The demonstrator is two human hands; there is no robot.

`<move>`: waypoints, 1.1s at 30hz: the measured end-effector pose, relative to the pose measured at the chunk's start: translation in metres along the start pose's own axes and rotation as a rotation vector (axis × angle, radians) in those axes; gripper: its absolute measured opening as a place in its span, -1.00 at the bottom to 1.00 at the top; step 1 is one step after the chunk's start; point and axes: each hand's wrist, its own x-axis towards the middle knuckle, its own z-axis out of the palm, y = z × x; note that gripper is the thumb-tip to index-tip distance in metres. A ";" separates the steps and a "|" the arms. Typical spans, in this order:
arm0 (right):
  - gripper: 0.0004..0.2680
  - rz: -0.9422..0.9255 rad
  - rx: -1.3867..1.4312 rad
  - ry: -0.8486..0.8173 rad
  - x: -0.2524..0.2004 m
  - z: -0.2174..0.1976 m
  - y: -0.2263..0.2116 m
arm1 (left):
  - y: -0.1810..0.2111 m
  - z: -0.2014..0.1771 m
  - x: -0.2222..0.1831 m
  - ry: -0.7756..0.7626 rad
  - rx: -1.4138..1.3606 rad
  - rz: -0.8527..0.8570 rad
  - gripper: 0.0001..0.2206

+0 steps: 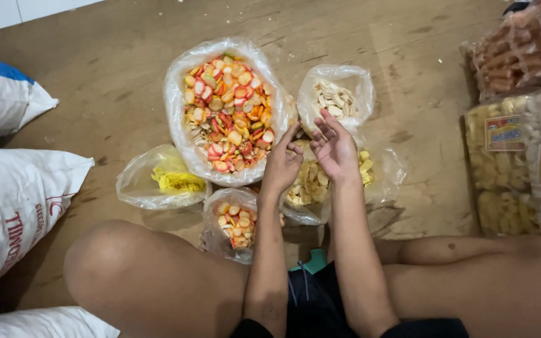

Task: A person sitting on the floor sorts colorful crackers from a large central bag into several smaller plastic bags.

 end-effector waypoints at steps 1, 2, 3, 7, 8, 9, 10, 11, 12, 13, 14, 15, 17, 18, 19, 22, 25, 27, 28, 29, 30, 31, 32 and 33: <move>-0.73 0.005 -0.001 -0.004 0.003 0.002 0.004 | -0.003 -0.003 0.001 0.006 0.001 -0.001 -0.30; -0.73 0.006 -0.058 -0.031 0.006 0.004 0.008 | -0.007 -0.006 0.001 0.012 0.008 -0.003 -0.31; -0.73 0.007 -0.116 -0.059 0.008 0.007 0.013 | -0.011 -0.009 0.001 0.019 0.015 -0.004 -0.32; -0.75 0.000 -0.279 -0.093 0.008 0.029 0.030 | -0.026 -0.029 0.003 0.116 0.006 -0.020 -0.31; -0.76 -0.020 -0.363 -0.105 0.008 0.031 0.034 | -0.036 -0.034 0.005 0.174 -0.008 -0.032 -0.33; -0.76 -0.040 -0.447 -0.117 0.008 0.034 0.039 | -0.045 -0.040 0.007 0.233 -0.023 -0.043 -0.35; -0.76 -0.033 -0.454 -0.128 0.008 0.038 0.041 | -0.049 -0.049 0.004 0.247 -0.026 -0.046 -0.35; -0.76 -0.068 -0.531 -0.139 0.007 0.041 0.043 | -0.053 -0.058 0.001 0.311 -0.014 -0.066 -0.37; -0.76 -0.103 -0.608 -0.152 0.007 0.043 0.046 | -0.057 -0.067 -0.001 0.375 -0.003 -0.086 -0.39; -0.76 -0.098 -0.614 -0.159 0.009 0.045 0.047 | -0.059 -0.077 -0.005 0.385 -0.007 -0.089 -0.39; -0.76 -0.127 -0.691 -0.160 0.011 0.046 0.049 | -0.061 -0.088 -0.008 0.432 -0.014 -0.105 -0.42; -0.76 -0.158 -0.766 -0.161 0.013 0.048 0.050 | -0.063 -0.098 -0.012 0.477 -0.021 -0.122 -0.44; -0.76 -0.180 -0.840 -0.173 0.011 0.053 0.055 | -0.067 -0.110 -0.019 0.515 -0.064 -0.130 -0.44; -0.76 -0.207 -0.906 -0.178 0.010 0.055 0.057 | -0.069 -0.117 -0.022 0.543 -0.102 -0.135 -0.44; -0.76 -0.201 -0.911 -0.187 0.015 0.055 0.062 | -0.071 -0.120 -0.024 0.554 -0.105 -0.139 -0.44; -0.77 -0.239 -1.115 -0.225 0.025 0.053 0.079 | -0.072 -0.125 -0.030 0.554 -0.093 -0.125 -0.44; -0.75 -0.183 -1.436 -0.210 0.032 0.056 0.096 | -0.071 -0.128 -0.035 0.558 -0.097 -0.142 -0.49; -0.74 -0.216 -1.526 -0.212 0.043 0.057 0.111 | -0.083 -0.132 -0.035 0.584 -0.093 -0.200 -0.53; -0.74 -0.216 -1.529 -0.218 0.033 0.072 0.111 | -0.083 -0.134 -0.035 0.590 -0.096 -0.201 -0.53; -0.73 -0.263 -1.576 -0.250 0.021 0.086 0.111 | -0.084 -0.135 -0.036 0.587 -0.094 -0.190 -0.51; -0.71 -0.312 -1.622 -0.283 0.010 0.099 0.111 | -0.085 -0.136 -0.037 0.583 -0.093 -0.180 -0.49; -0.71 -0.310 -1.626 -0.290 0.012 0.108 0.115 | -0.082 -0.137 -0.039 0.589 -0.096 -0.183 -0.49; -0.69 -0.351 -1.659 -0.340 0.013 0.117 0.120 | -0.078 -0.137 -0.040 0.569 -0.089 -0.183 -0.49; -0.67 -0.388 -1.693 -0.388 0.014 0.124 0.124 | -0.076 -0.136 -0.042 0.545 -0.083 -0.186 -0.48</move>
